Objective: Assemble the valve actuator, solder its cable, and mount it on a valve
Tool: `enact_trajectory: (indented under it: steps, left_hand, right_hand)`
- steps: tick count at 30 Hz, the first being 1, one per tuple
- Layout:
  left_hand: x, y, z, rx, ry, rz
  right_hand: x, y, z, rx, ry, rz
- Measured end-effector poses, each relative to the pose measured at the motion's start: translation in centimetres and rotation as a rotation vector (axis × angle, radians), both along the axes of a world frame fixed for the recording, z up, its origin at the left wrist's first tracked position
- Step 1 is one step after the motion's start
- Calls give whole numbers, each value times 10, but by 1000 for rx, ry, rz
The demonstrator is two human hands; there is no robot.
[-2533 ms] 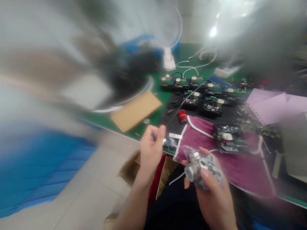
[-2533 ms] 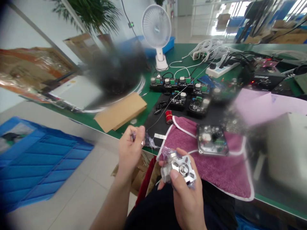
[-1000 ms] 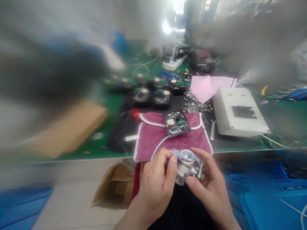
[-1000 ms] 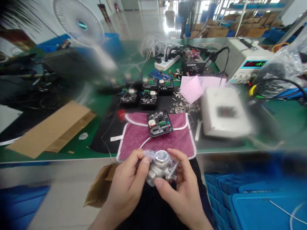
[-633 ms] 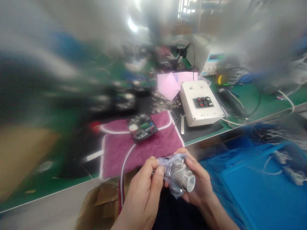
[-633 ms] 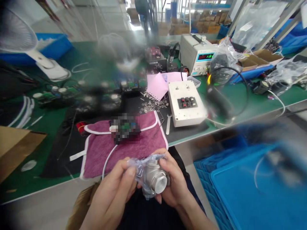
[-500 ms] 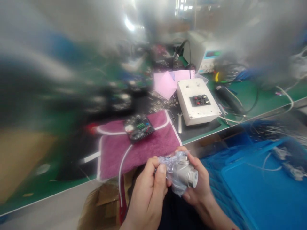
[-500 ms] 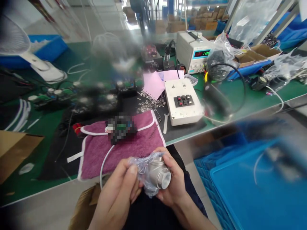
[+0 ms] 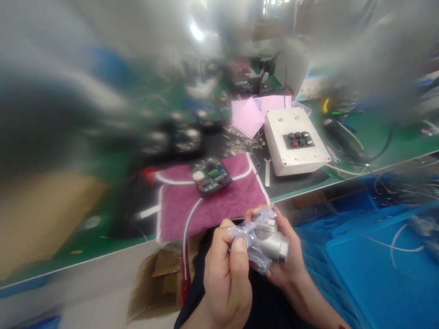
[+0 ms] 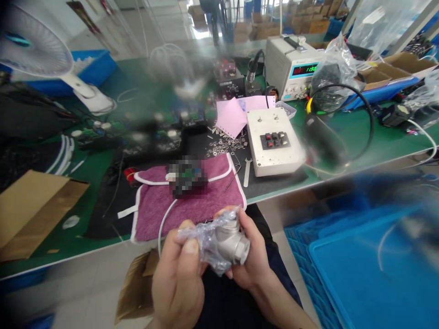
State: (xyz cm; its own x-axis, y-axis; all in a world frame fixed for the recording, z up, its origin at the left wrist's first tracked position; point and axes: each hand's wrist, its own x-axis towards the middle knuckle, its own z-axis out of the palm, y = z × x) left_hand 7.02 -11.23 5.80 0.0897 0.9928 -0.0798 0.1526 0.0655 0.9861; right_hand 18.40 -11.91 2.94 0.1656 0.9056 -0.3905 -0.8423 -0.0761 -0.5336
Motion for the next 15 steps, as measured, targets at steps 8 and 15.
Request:
enact_trajectory:
  steps: [8, 15]
  left_hand:
    - [-14, 12, -4, 357, 185, -34]
    - [3, 10, 13, 100, -238, 270]
  right_hand:
    - [6, -17, 0, 50, -291, 142]
    - [-9, -14, -9, 159, -4, 126]
